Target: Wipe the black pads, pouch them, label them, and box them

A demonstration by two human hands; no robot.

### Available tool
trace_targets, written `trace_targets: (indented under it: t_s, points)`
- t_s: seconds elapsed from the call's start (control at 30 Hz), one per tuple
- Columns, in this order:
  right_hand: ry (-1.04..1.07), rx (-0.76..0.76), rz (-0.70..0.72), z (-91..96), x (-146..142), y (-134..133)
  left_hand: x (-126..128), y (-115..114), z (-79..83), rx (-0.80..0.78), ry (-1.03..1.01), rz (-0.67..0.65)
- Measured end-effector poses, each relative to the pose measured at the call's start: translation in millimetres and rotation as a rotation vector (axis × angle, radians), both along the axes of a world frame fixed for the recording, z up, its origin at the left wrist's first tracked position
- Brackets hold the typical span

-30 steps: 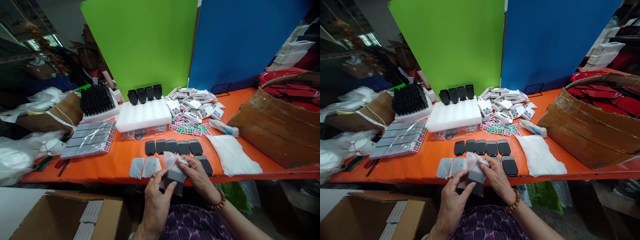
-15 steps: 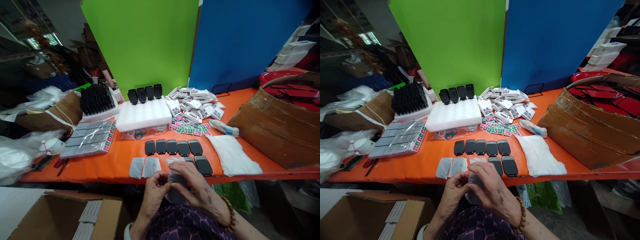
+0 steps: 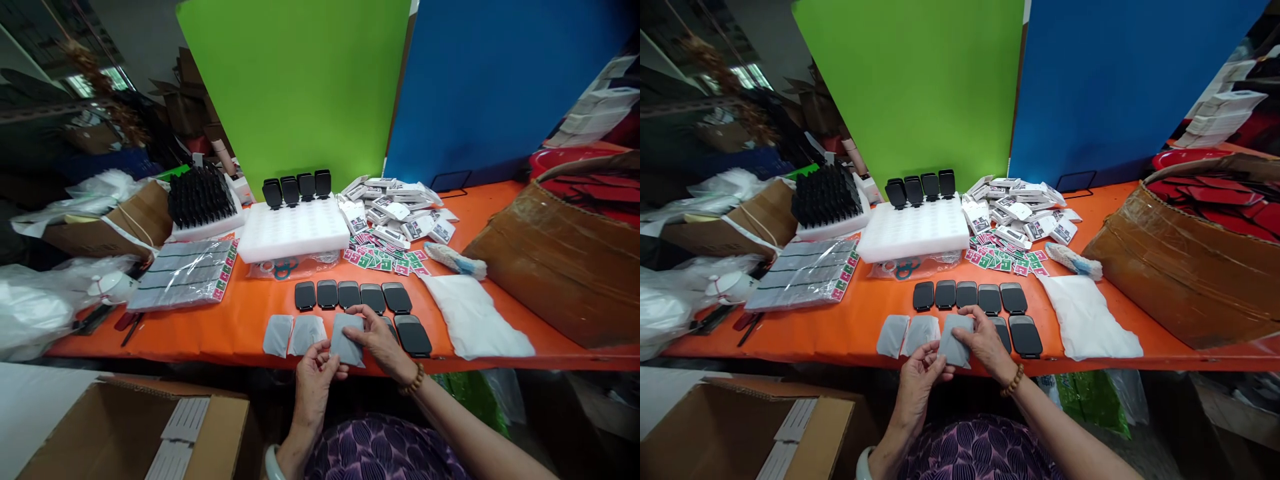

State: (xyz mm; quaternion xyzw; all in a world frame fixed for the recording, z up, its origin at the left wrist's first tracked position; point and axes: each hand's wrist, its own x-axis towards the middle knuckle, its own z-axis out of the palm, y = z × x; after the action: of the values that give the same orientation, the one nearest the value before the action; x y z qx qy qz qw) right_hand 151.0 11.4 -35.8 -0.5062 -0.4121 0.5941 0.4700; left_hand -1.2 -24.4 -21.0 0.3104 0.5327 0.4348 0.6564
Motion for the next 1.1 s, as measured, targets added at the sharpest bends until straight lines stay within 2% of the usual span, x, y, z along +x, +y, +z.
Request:
trace_targets:
  t_s: [0.1, 0.2, 0.33, 0.47, 0.6, 0.7, 0.8, 0.9, 1.03, 1.1]
  points:
    - [-0.151, 0.024, 0.006, -9.1, -4.0, 14.1, -5.8, -5.0, -9.3, -0.089, 0.004, -0.031]
    - [-0.417, 0.069, 0.015, -14.0, -8.4, 22.5, -11.4, -5.8, -17.5, -0.162, 0.036, -0.061]
    - [-0.686, 0.147, 0.099, -16.7, -9.4, 24.8, -15.8, -3.8, -23.6, -0.181, 0.103, -0.099]
    - [-0.924, 0.304, 0.161, -17.7, -9.2, 19.5, -16.4, -4.0, -19.9, -0.138, 0.149, -0.133]
    - [-1.168, 0.270, 0.149, -10.8, -14.3, 10.6, -16.0, -4.9, -11.8, -0.122, 0.217, -0.170]
    - [-1.176, 0.316, 0.067, 3.8, -9.4, 5.7, -15.2, -3.9, -6.1, -0.111, 0.290, -0.208]
    - [-1.055, 0.407, -0.106, 22.7, 20.3, 1.9, -12.2, -2.1, -0.3, -0.109, 0.331, -0.282]
    - [-0.988, 0.388, -0.296, 33.5, 78.3, -7.1, -6.2, -1.0, 6.0, -0.108, 0.339, -0.355]
    - [-1.204, 0.211, -0.491, 21.5, 165.0, -24.8, 6.1, -0.7, 13.0, -0.094, 0.335, -0.403]
    - [-1.298, 0.109, -0.496, 9.5, 194.6, -30.0, 12.7, -0.7, 15.8, -0.085, 0.332, -0.418]
